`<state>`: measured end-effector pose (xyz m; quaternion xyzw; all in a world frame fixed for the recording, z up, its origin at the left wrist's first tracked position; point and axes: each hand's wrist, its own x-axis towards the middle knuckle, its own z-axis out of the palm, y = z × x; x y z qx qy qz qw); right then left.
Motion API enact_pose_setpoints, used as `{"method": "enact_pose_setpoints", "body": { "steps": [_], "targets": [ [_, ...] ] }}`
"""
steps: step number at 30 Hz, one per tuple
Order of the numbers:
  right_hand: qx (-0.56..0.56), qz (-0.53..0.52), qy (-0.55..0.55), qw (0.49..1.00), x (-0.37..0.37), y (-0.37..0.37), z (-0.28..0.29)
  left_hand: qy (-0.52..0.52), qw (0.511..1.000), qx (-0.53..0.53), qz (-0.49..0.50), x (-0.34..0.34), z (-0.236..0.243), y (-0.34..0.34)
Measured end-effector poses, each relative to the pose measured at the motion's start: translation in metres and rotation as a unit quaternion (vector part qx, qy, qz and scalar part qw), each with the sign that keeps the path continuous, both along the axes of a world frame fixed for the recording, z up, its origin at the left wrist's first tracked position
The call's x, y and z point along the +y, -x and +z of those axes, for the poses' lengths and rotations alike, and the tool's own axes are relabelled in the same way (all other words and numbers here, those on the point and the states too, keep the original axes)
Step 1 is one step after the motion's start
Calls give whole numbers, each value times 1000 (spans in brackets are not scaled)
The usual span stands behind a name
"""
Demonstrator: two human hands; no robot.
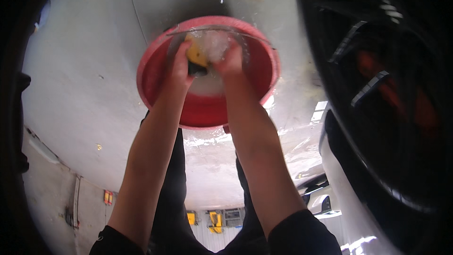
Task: The person applies yellow masking tape along the lower edge of a white car's side panel, then uses a green sanding block to sand the taped area. The person repeatedly dips the sanding block into a red bucket of water during the process.
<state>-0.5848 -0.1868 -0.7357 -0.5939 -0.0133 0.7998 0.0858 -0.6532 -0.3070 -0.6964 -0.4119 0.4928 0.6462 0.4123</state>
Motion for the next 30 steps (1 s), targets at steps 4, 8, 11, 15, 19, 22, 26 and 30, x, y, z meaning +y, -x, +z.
{"method": "enact_pose_setpoints", "body": {
  "steps": [4, 8, 11, 15, 19, 22, 26, 30],
  "targets": [
    [142, -145, 62, 977, 20, -7, 170, -85, 994, -28, 65, 8, 127, -4],
    [242, -169, 20, 955, 68, 11, 386, -106, 994, 8, 5, 48, 278, -8],
    [348, -88, -71, 931, 133, 23, 548, -171, 960, 222, -11, 136, 402, 2],
    [277, 131, -341, 889, 240, 42, 743, -300, 833, 463, 47, 293, 566, 27],
    [-26, 317, -800, 509, 335, 48, 895, -8, 721, 693, -7, 381, 653, 17],
    [-246, 443, -850, 142, 397, 41, 956, -5, 778, 628, 6, 368, 673, -20],
    [-122, 548, -826, -36, 443, 15, 966, 21, 733, 680, 11, 355, 695, -34],
    [-132, 543, -828, -54, 458, 2, 954, 18, 812, 582, 38, 403, 696, 91]
  ]
}}
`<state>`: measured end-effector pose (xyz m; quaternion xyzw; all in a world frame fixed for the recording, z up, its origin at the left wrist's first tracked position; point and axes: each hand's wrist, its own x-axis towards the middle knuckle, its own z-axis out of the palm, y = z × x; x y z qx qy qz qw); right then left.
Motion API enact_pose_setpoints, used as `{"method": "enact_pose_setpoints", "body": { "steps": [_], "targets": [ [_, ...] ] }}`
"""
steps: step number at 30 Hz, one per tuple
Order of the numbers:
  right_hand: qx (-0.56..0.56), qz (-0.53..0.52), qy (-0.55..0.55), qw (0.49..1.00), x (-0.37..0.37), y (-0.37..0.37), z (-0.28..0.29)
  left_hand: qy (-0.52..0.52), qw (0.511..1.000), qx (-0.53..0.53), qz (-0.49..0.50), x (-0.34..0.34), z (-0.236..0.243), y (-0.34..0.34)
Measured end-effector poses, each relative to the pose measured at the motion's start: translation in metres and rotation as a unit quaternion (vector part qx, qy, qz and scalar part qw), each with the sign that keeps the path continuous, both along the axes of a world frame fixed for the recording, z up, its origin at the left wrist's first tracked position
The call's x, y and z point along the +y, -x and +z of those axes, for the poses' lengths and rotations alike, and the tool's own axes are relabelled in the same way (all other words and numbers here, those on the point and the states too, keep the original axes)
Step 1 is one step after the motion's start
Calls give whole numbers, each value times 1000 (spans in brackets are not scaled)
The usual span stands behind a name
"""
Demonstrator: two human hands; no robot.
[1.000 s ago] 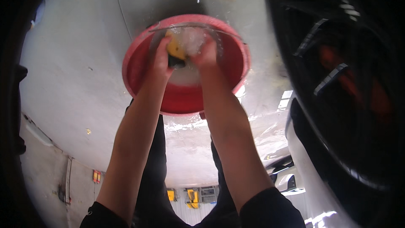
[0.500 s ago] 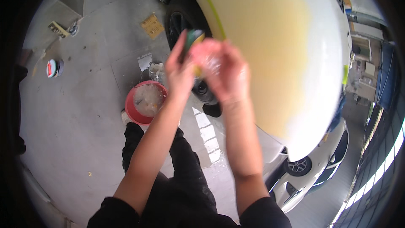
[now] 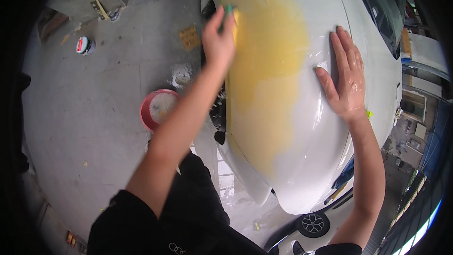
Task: The person applies yellow masking tape along the lower edge of a white car's side panel, then uses a green sanding block to sand the taped area. The person repeatedly dips the sanding block into a red bucket of water during the process.
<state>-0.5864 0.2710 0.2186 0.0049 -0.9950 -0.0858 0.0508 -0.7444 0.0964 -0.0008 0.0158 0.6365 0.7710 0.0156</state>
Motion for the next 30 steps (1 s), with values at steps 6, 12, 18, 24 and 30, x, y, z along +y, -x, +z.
{"method": "enact_pose_setpoints", "body": {
  "steps": [6, 12, 18, 24, 30],
  "targets": [
    [-25, -14, 5, 1000, -8, 4, 5, 21, 998, 60, -21, -35, -1, -73],
    [-51, 9, 32, 998, -11, 13, 8, 15, 1000, 23, -7, 0, -46, 25],
    [-87, -8, 32, 996, -8, 11, 12, 42, 997, 45, -51, -41, -12, -39],
    [-96, -41, 24, 994, -8, 6, 13, 8, 999, 7, -41, 7, -58, 65],
    [-101, -50, 38, 993, -7, 3, 14, 37, 992, 35, -115, -41, -20, -8]
  ]
}}
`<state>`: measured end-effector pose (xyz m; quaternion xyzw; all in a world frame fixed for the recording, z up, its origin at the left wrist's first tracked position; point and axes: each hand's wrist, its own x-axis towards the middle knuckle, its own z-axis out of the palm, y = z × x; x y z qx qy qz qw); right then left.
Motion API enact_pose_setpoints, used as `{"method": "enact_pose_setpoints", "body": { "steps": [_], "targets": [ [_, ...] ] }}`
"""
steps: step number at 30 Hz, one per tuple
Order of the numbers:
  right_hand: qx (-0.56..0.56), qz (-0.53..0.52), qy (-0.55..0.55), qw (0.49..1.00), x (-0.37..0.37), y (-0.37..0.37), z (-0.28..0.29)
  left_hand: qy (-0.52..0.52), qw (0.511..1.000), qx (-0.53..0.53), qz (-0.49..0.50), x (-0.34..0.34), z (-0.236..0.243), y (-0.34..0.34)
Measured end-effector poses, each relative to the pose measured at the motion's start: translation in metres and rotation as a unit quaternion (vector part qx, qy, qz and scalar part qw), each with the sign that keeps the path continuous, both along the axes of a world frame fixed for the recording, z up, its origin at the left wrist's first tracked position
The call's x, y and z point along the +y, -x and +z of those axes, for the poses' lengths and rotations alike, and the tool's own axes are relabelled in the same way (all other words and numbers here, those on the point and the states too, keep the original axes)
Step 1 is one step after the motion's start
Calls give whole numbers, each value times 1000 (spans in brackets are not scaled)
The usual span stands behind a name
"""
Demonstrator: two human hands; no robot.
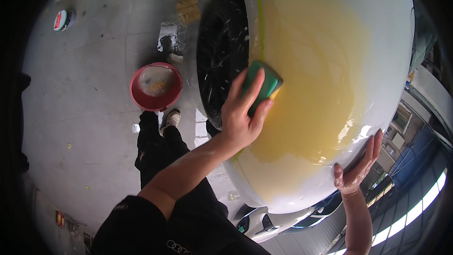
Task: The person applies yellow masking tape along the lower edge of a white car's side panel, then uses a green sanding block to sand the taped area. The person repeatedly dips the sanding block into a red bucket of water during the process.
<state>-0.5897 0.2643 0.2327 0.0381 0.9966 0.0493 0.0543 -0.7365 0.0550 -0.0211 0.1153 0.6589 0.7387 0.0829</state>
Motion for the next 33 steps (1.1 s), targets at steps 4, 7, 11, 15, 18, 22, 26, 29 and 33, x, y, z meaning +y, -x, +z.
{"method": "enact_pose_setpoints", "body": {
  "steps": [4, 7, 11, 15, 18, 22, 26, 29, 33],
  "targets": [
    [6, -6, 6, 1000, 1, -2, -1, 21, 998, -27, 58, 42, -38, 73],
    [10, -4, -3, 1000, 2, -3, -2, 47, 996, -70, 42, 49, -42, 97],
    [3, -13, 15, 1000, 2, -1, -1, 2, 999, 33, 22, 9, -15, 11],
    [1, -15, -1, 1000, 2, -1, -1, 47, 996, 5, 78, 52, -40, 98],
    [10, 4, -15, 1000, 3, -1, -2, 75, 996, 17, 50, 44, -31, 94],
    [4, -25, 5, 1000, 2, -2, -1, -3, 994, 103, 39, -1, -11, -10],
    [14, -4, 1, 1000, 1, 0, -3, 23, 998, 19, 55, 45, -27, 72],
    [31, 7, 7, 999, 1, 2, -5, 38, 997, 31, 66, 34, -19, 48],
    [20, 20, 13, 1000, -2, 5, -3, 12, 992, 115, 44, -24, -7, -72]
  ]
}}
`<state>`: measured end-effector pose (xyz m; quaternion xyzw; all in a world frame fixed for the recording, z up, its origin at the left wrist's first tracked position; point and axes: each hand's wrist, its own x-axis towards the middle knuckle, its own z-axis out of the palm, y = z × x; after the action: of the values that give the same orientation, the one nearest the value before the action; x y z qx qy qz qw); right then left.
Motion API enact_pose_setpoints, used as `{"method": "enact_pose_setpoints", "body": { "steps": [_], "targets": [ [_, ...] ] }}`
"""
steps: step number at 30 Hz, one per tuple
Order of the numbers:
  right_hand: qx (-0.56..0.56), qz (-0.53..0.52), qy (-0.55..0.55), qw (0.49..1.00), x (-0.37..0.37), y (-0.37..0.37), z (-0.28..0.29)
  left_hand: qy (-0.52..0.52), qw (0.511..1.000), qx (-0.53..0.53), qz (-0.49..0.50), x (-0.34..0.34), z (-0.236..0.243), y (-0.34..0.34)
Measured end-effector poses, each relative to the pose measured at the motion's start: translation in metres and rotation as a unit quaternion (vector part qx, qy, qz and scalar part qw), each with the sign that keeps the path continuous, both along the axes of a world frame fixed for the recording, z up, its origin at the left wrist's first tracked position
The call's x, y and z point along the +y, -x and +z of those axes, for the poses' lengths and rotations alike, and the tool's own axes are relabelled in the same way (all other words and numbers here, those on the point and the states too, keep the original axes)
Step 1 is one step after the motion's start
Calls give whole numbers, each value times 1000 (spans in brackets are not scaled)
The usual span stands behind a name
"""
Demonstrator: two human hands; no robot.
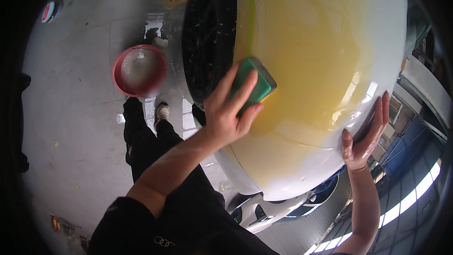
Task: The person applies yellow masking tape along the lower edge of a white car's side panel, then uses a green sanding block to sand the taped area. The person repeatedly dips the sanding block into a red bucket of water during the process.
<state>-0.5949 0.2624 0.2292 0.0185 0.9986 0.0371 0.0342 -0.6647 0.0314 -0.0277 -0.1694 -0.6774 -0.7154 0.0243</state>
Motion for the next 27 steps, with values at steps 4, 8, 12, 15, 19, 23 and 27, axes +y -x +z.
{"method": "enact_pose_setpoints", "body": {
  "steps": [4, 8, 12, 15, 19, 23, 27],
  "targets": [
    [8, 22, -10, 1000, -1, 1, 1, 19, 997, -54, 58, 39, -7, 92],
    [24, 35, 14, 999, 0, 1, -2, 14, 995, -21, 101, 28, -7, 43],
    [35, 45, 31, 998, 1, 1, -6, 10, 998, 4, 58, -10, -9, -37],
    [21, 36, 11, 999, 2, -1, -6, 73, 992, -35, 95, 22, -23, 40],
    [26, 51, 4, 998, 3, 0, -3, 32, 995, -79, 47, 15, -16, 31],
    [31, 50, 9, 998, 4, 3, -2, 39, 999, -37, 4, -17, -9, -27],
    [23, 47, -8, 999, 4, 2, -1, 52, 995, -76, 35, 31, -26, 93]
  ]
}}
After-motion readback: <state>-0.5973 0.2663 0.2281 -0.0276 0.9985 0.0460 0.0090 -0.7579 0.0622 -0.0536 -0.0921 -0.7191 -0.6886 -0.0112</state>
